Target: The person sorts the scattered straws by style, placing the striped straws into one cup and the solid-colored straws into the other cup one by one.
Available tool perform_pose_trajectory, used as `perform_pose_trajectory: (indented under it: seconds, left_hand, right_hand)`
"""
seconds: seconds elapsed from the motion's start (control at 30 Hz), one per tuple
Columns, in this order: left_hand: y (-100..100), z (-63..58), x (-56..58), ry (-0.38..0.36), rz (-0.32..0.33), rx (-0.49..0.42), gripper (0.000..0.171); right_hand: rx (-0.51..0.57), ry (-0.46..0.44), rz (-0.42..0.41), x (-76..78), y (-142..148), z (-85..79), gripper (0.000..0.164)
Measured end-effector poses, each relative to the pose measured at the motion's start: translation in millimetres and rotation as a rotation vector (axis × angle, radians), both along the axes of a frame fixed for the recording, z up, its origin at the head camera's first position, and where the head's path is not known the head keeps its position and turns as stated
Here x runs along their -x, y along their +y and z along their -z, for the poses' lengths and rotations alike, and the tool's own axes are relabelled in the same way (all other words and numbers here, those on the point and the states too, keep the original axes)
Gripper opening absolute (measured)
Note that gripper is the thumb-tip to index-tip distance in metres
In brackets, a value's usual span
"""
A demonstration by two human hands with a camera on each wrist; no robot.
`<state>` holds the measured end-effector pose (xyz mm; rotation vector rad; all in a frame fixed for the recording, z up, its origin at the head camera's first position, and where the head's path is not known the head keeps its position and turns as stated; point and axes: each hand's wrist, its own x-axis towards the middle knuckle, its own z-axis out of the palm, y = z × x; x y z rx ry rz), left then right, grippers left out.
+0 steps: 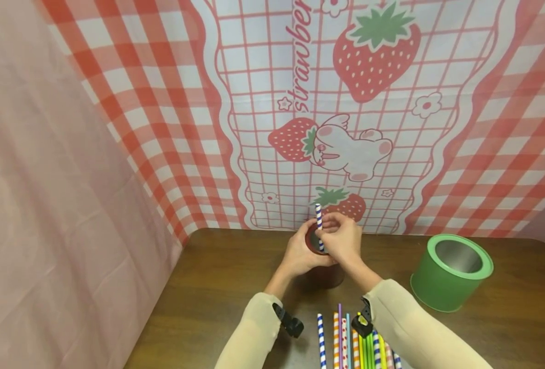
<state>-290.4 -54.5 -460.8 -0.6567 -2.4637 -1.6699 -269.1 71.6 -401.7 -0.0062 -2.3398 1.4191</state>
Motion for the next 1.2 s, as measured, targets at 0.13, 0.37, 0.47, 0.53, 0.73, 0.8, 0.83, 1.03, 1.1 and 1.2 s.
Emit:
perform_pose_trajectory:
  seconds: [0.13,0.37,0.47,0.53,0.73,0.8,0.83,1.03,1.1,1.2]
  left_hand:
    - [0.3,-0.5,-0.3,0.003,-0.005,0.005,0.097]
    - [0.7,-1.6,-1.2,0.011,-0.009,0.009,0.098]
    - [0.9,-1.3,-1.1,0.019,-0.010,0.013,0.098]
    - [1.2,-1.0,-1.0,0.021,-0.012,0.017,0.098]
    - [2.0,-1.1,-1.1,0.011,-0.006,0.010,0.097]
    - [2.1,-1.0,-1.2,0.008,-0.002,0.008,0.096]
    - [2.0,-0.9,-1.3,0.006,0.000,0.008,0.096]
    - [1.7,0.7,-1.4,-0.003,0.014,-0.014,0.096]
    - [1.3,1.6,-0.9,0.000,0.011,-0.018,0.097]
    - [0.5,2.3,-0.7,-0.002,-0.002,-0.012,0.099]
  right_hand:
    - [-0.030,0.005,0.021,-0.2,-0.4,0.8,0.019]
    - [-0.094,0.012,0.049,1.5,-0.3,2.9,0.020]
    - [-0.110,0.022,0.054,2.0,-0.4,3.3,0.020]
    - [-0.116,0.023,0.057,2.3,-0.3,3.5,0.022]
    - [-0.137,0.013,0.053,1.6,0.8,3.5,0.026]
    - [-0.143,0.010,0.048,1.2,1.3,3.4,0.027]
    - [-0.146,0.010,0.047,1.0,1.6,3.3,0.028]
    - [-0.130,-0.001,0.039,-1.0,3.7,-0.3,0.029]
    - [-0.118,0.002,0.030,-1.6,4.3,-2.3,0.030]
    - [-0.107,0.009,0.018,-2.9,5.5,-5.3,0.031]
